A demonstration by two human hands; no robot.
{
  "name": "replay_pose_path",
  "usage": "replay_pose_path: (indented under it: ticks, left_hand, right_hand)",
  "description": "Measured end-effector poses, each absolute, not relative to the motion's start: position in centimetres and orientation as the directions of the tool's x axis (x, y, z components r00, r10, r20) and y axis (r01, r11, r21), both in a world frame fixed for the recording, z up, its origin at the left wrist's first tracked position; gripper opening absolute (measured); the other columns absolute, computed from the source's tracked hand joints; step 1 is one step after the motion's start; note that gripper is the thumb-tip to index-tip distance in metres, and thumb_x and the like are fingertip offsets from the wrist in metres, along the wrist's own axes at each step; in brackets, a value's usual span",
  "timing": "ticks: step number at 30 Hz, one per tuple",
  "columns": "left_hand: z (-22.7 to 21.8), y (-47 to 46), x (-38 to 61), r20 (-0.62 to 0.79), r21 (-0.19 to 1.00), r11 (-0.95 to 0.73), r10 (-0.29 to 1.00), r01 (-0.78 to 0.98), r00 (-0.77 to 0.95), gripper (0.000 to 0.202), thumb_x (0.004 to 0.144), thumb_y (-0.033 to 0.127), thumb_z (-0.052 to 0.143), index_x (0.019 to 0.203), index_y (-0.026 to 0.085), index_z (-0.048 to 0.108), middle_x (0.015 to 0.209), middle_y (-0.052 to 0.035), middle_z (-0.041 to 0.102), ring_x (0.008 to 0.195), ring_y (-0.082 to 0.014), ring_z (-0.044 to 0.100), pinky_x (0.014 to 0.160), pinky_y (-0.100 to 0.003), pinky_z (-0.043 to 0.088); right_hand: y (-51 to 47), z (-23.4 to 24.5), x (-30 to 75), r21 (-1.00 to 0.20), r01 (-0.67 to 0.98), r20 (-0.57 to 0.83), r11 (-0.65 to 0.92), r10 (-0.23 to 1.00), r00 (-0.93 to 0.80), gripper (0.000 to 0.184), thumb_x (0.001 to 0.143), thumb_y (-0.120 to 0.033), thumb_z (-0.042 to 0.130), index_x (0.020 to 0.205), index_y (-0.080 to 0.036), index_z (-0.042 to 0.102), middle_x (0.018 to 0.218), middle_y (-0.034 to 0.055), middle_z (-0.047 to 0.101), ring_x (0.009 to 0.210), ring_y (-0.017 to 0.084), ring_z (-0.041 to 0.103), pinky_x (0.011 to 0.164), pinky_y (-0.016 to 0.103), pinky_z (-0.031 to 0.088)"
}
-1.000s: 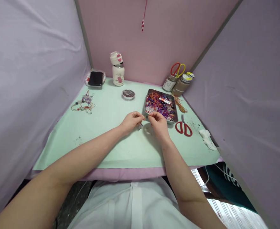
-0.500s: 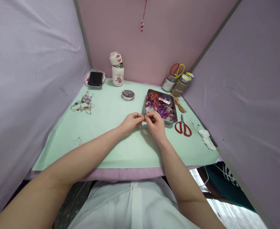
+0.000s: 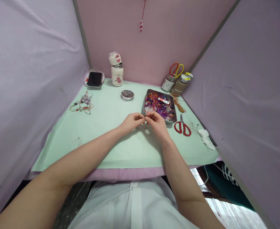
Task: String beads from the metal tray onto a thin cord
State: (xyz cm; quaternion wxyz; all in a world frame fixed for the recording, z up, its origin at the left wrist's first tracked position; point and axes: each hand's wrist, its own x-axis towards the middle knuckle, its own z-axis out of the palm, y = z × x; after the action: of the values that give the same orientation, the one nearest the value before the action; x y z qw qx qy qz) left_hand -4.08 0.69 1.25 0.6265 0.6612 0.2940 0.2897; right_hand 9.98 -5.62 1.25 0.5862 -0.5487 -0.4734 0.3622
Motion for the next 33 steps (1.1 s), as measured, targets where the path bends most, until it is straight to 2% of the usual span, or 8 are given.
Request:
replay_pose_path:
  ticks: [6, 12, 16, 21, 27, 33]
  left_hand:
    - [1.1, 0.8, -4.1, 0.042, 0.999, -0.046, 0.739, -0.012, 0.672, 0.019, 0.074, 0.033, 0.062, 0.078, 0.015, 0.060, 0.062, 0.0021, 0.052, 0.054, -0.0082, 0.043, 0.053, -0.023, 0.031]
    - [1.3, 0.8, -4.1, 0.044, 0.999, -0.024, 0.724, -0.039, 0.689, 0.021, 0.074, 0.034, 0.063, 0.080, 0.015, 0.059, 0.063, 0.0025, 0.052, 0.056, -0.0083, 0.043, 0.055, -0.024, 0.033]
    - [1.4, 0.8, -3.9, 0.021, 0.998, 0.027, 0.724, -0.058, 0.689, 0.022, 0.074, 0.035, 0.064, 0.079, 0.015, 0.059, 0.064, 0.0021, 0.053, 0.057, -0.0081, 0.043, 0.056, -0.024, 0.033]
    - [1.2, 0.7, -4.0, 0.040, 0.999, -0.020, 0.737, -0.038, 0.674, 0.024, 0.075, 0.037, 0.064, 0.080, 0.016, 0.057, 0.067, 0.0021, 0.053, 0.056, -0.0079, 0.043, 0.054, -0.023, 0.032]
    - [1.3, 0.2, -3.9, 0.111, 0.992, -0.046, 0.763, -0.118, 0.636, 0.018, 0.079, 0.033, 0.061, 0.078, 0.017, 0.052, 0.062, 0.0048, 0.047, 0.054, -0.0069, 0.038, 0.053, -0.022, 0.031]
    - [1.1, 0.1, -3.5, 0.087, 0.986, 0.022, 0.784, -0.168, 0.615, 0.013, 0.083, 0.027, 0.056, 0.079, 0.018, 0.048, 0.059, 0.0053, 0.047, 0.052, -0.0068, 0.038, 0.053, -0.021, 0.031]
  right_hand:
    - [-5.8, 1.6, 10.2, -0.986, -0.167, -0.034, 0.015, 0.957, 0.289, 0.034, 0.061, -0.037, 0.076, 0.086, -0.022, 0.058, 0.073, -0.0017, 0.058, 0.064, 0.012, 0.053, 0.061, 0.027, 0.046]
    - [-5.9, 1.6, 10.3, -0.950, -0.311, -0.097, -0.017, 0.965, 0.244, 0.036, 0.060, -0.034, 0.081, 0.087, -0.023, 0.060, 0.067, -0.0039, 0.056, 0.059, 0.011, 0.052, 0.056, 0.025, 0.044]
    - [-5.8, 1.4, 10.1, -0.944, -0.330, -0.083, 0.019, 0.953, 0.292, 0.033, 0.060, -0.032, 0.081, 0.083, -0.023, 0.060, 0.065, -0.0053, 0.054, 0.058, 0.010, 0.051, 0.055, 0.024, 0.043]
    - [-5.5, 1.0, 9.5, -0.955, -0.290, -0.044, 0.068, 0.931, 0.363, 0.031, 0.061, -0.032, 0.080, 0.082, -0.024, 0.058, 0.067, -0.0056, 0.053, 0.059, 0.009, 0.049, 0.053, 0.022, 0.041]
    - [-5.5, 1.1, 8.9, -0.943, -0.326, -0.052, 0.070, 0.935, 0.350, 0.030, 0.061, -0.031, 0.079, 0.080, -0.023, 0.057, 0.064, -0.0061, 0.051, 0.057, 0.009, 0.047, 0.051, 0.021, 0.039]
    - [-5.5, 1.1, 9.1, -0.917, -0.396, -0.087, 0.050, 0.944, 0.319, 0.031, 0.060, -0.028, 0.080, 0.079, -0.022, 0.056, 0.063, -0.0065, 0.050, 0.059, 0.009, 0.048, 0.052, 0.022, 0.039]
